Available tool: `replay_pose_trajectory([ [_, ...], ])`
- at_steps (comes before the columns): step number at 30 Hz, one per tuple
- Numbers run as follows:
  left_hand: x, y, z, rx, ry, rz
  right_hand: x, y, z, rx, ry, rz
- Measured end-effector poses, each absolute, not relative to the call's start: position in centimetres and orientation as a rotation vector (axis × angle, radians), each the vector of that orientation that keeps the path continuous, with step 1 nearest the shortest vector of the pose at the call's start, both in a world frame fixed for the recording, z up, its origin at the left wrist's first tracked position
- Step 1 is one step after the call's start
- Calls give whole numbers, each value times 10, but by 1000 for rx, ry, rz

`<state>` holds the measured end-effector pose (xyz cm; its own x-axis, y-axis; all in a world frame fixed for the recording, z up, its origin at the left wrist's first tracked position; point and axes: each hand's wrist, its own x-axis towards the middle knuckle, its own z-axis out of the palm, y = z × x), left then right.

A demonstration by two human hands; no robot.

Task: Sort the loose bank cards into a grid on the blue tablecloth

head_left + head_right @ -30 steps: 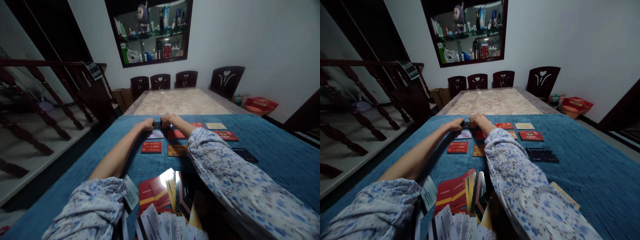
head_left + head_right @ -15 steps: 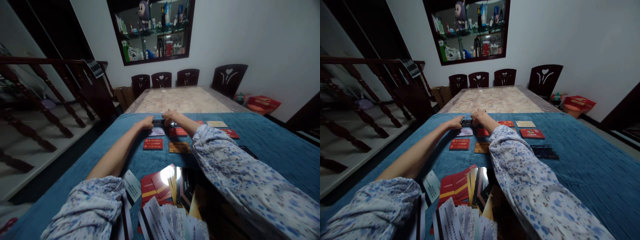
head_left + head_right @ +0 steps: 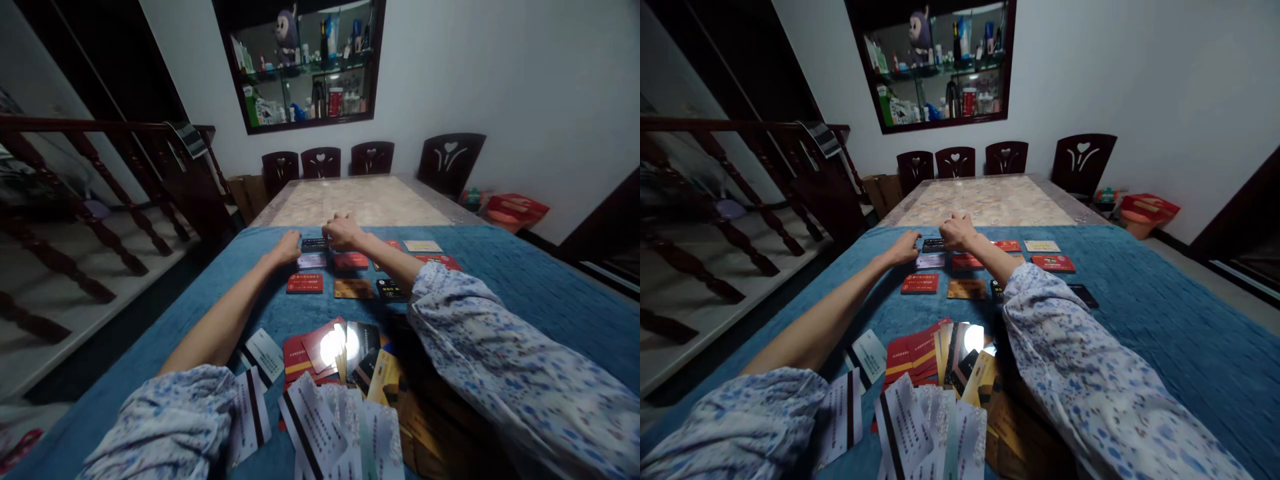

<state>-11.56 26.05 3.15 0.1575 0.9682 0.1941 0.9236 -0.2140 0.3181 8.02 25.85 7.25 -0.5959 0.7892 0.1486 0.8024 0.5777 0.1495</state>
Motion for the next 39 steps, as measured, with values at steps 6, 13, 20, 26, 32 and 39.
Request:
replay_pose_trajectory([
  [6,-106,226,33,2431,1953,440,88,232,69,-1298,-2699,-323],
  [13,-99,192,34,2438,1895,506,97,201,67,-1265,-2722,-326],
  [20,-98,163,34,2464,1873,512,103,172,64,-1214,-2716,-309],
  [26,-96,135,35,2482,1809,558,107,152,55,-1150,-2711,-300],
  [32,-97,107,28,2497,1730,623,110,125,54,-1138,-2711,-255],
  [39,-105,68,20,2524,1640,690,107,91,48,-1002,-2761,-188],
])
